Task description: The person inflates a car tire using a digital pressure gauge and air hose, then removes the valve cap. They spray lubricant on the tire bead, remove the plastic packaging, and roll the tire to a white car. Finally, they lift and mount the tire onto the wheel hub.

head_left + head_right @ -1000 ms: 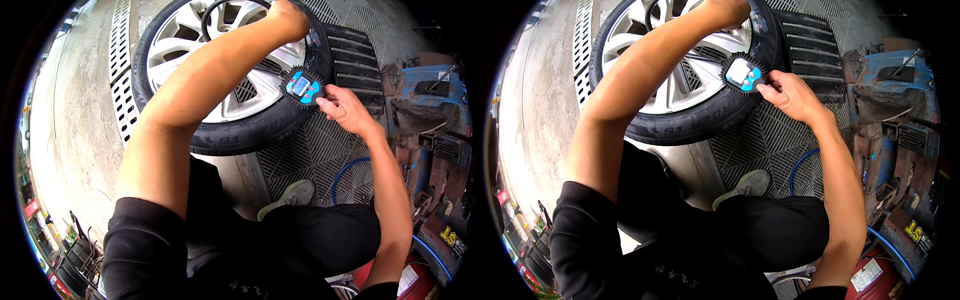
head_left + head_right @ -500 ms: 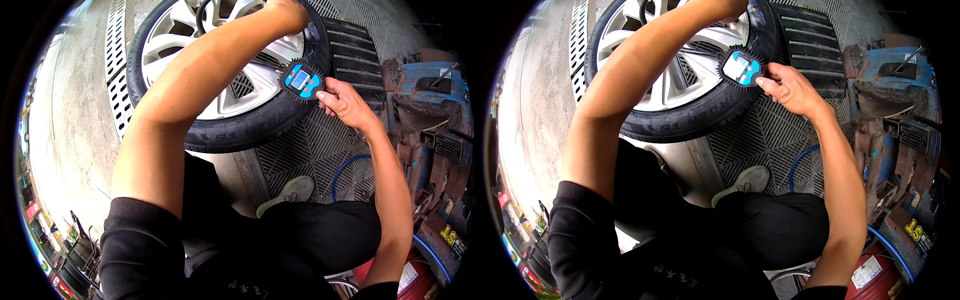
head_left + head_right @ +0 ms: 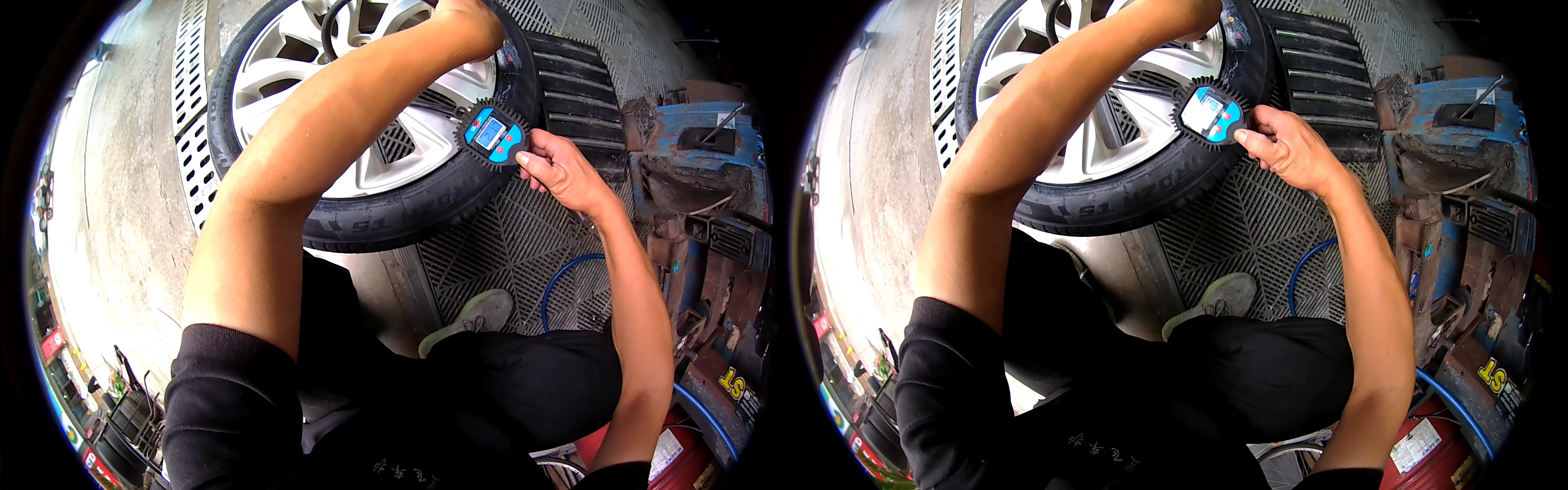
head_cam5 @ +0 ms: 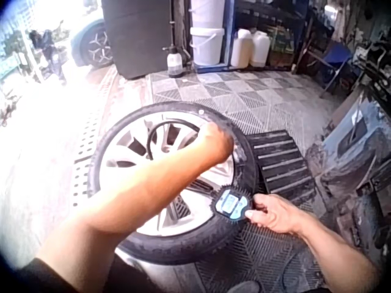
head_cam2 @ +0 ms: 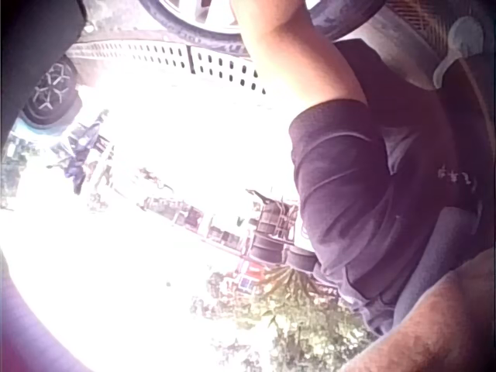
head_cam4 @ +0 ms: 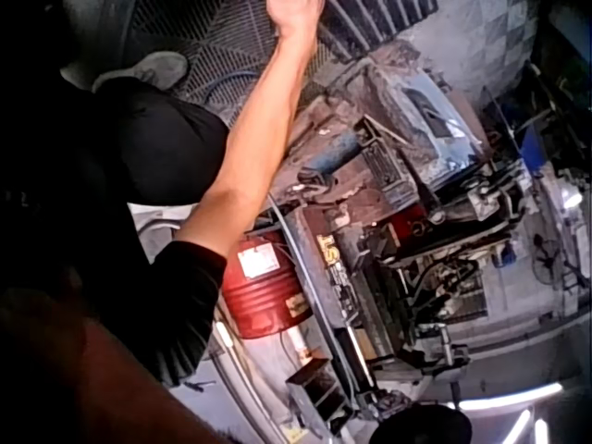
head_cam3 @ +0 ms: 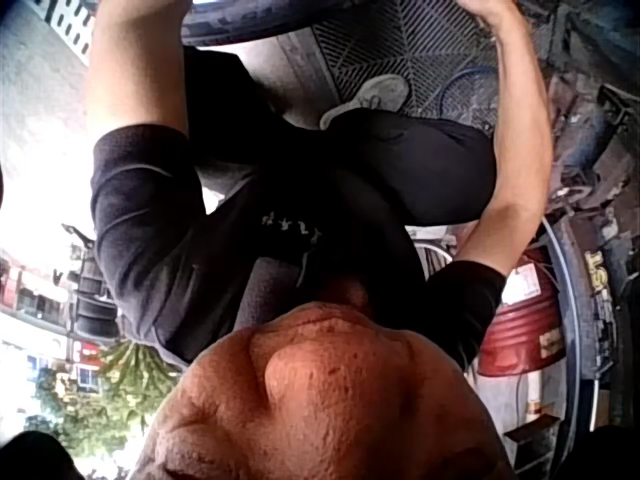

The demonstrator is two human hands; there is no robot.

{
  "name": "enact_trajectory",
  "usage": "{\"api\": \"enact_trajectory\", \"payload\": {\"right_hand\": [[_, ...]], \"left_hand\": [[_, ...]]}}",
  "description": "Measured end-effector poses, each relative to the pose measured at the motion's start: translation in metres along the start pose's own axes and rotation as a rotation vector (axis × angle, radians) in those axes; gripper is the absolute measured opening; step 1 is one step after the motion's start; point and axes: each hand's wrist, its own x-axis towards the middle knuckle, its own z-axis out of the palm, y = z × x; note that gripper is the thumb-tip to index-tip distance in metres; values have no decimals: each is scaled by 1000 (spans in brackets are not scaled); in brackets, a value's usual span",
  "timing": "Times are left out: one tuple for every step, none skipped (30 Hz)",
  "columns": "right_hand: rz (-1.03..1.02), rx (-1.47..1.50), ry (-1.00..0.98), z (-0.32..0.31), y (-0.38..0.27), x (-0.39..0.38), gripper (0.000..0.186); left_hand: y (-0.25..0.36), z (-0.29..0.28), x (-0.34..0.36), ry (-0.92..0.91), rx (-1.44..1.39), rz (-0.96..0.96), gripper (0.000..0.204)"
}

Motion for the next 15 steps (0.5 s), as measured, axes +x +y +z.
{"api": "enact_trajectory", "payload": {"right_hand": [[3, 2, 2, -1, 0, 0, 52], [35, 18, -4, -1, -2, -1, 51], [68, 33, -11, -1, -6, -1, 50], [101, 49, -18, -2, -9, -2, 49], [100, 67, -31, -3, -10, -3, 47], [99, 85, -45, -5, -9, -4, 46], [97, 102, -60, -6, -9, -5, 44], [73, 111, -67, -7, -9, -5, 43], [47, 121, -76, -7, -9, -5, 42], [22, 130, -84, -8, -8, -5, 41], [15, 131, -87, -9, -6, -5, 41], [8, 133, -90, -9, -3, -4, 41], [1, 134, -93, -10, -1, -4, 41], [-3, 140, -93, -10, -1, -4, 41], [-7, 146, -93, -10, -1, -3, 40]], "left_hand": [[0, -1, 0, 10, -2, -7, 33], [0, 0, -1, 18, -4, -16, 33], [0, 1, -1, 27, -7, -24, 33], [0, 1, -1, 22, -1, -17, 33], [-1, 1, -1, 17, 3, -10, 33], [-1, 1, -2, 12, 7, -2, 33], [-1, 1, -2, 19, 8, 3, 33], [-2, 2, -2, 24, 8, 9, 33], [-2, 2, -2, 29, 9, 13, 33], [-2, 2, -2, 28, 15, 7, 33], [-1, 1, -2, 26, 21, 0, 33], [0, 0, -2, 25, 27, -6, 33], [0, -1, -2, 17, 27, -2, 32], [-1, -1, -1, 9, 27, 2, 32], [-1, -1, -1, 2, 27, 7, 32]]}}
